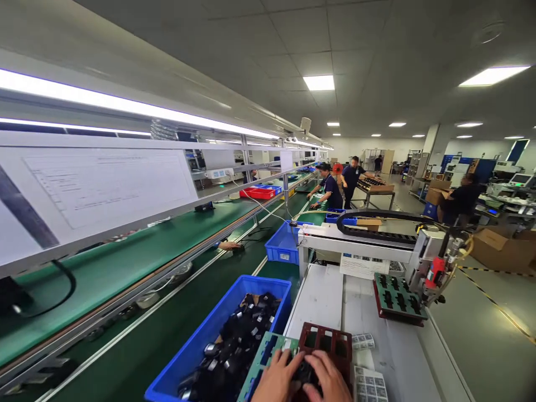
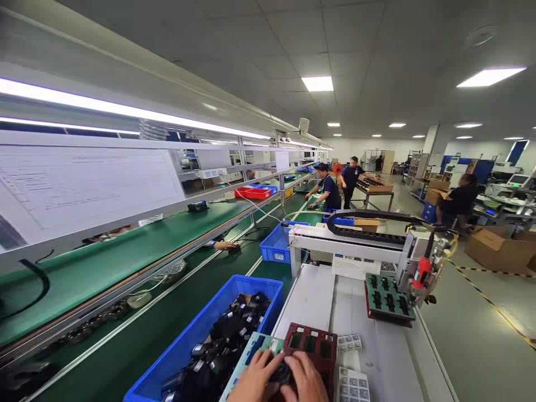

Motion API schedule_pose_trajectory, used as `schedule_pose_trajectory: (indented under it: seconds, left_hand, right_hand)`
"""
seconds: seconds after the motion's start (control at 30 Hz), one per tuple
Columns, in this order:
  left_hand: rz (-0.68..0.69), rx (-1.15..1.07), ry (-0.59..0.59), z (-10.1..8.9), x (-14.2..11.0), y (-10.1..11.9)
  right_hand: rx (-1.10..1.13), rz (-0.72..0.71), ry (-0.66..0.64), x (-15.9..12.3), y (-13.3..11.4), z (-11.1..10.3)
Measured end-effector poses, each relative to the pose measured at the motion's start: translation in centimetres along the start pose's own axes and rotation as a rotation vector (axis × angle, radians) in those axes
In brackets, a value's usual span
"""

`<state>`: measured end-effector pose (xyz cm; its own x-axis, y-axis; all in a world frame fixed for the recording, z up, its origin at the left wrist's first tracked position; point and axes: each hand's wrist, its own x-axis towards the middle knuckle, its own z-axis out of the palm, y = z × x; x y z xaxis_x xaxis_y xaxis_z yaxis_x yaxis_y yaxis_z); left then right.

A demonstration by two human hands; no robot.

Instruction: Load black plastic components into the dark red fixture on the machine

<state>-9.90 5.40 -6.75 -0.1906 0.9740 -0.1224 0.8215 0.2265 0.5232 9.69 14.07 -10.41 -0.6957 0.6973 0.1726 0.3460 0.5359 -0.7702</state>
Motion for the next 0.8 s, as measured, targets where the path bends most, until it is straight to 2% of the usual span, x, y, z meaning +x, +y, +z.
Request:
schedule_pose_trajectory:
  seconds: [0.07, 0.13, 0.2, 0.27, 0.4, 0.57, 0.7, 0.8]
  left_hand:
    - [0.053, 0.205, -0.112, 0.4, 2.8, 3.7]
    - [0.087, 0.296, -0.172, 0.5, 4.8, 6.6]
    - [0.123, 0.337, -0.212, 0.5, 5.9, 8.2]
    - [0.174, 0.347, -0.241, 0.2, 6.3, 8.7]
    - [0.216, 0.25, -0.265, -1.3, 6.4, 7.8]
    - [0.228, 0.1, -0.233, -3.2, 6.1, 5.1]
    - [0.269, 0.061, -0.211, -3.2, 5.9, 3.1]
    - [0.294, 0.055, -0.202, -2.5, 6.2, 2.2]
  right_hand:
    - [-0.076, 0.056, 0.056, 0.0, 1.9, -1.6]
    - [-0.097, 0.077, 0.126, -0.2, 3.6, -3.1]
    - [-0.113, 0.079, 0.181, -0.3, 5.3, -4.3]
    - [-0.146, 0.098, 0.229, -0.3, 6.7, -5.4]
    - [-0.193, 0.147, 0.264, -0.3, 9.0, -6.4]
    - [-0.266, 0.175, 0.28, -0.3, 10.0, -6.0]
    - [-0.357, 0.226, 0.283, 0.2, 8.9, -6.1]
    - [-0.25, 0.092, 0.168, 0.6, 6.9, -5.6]
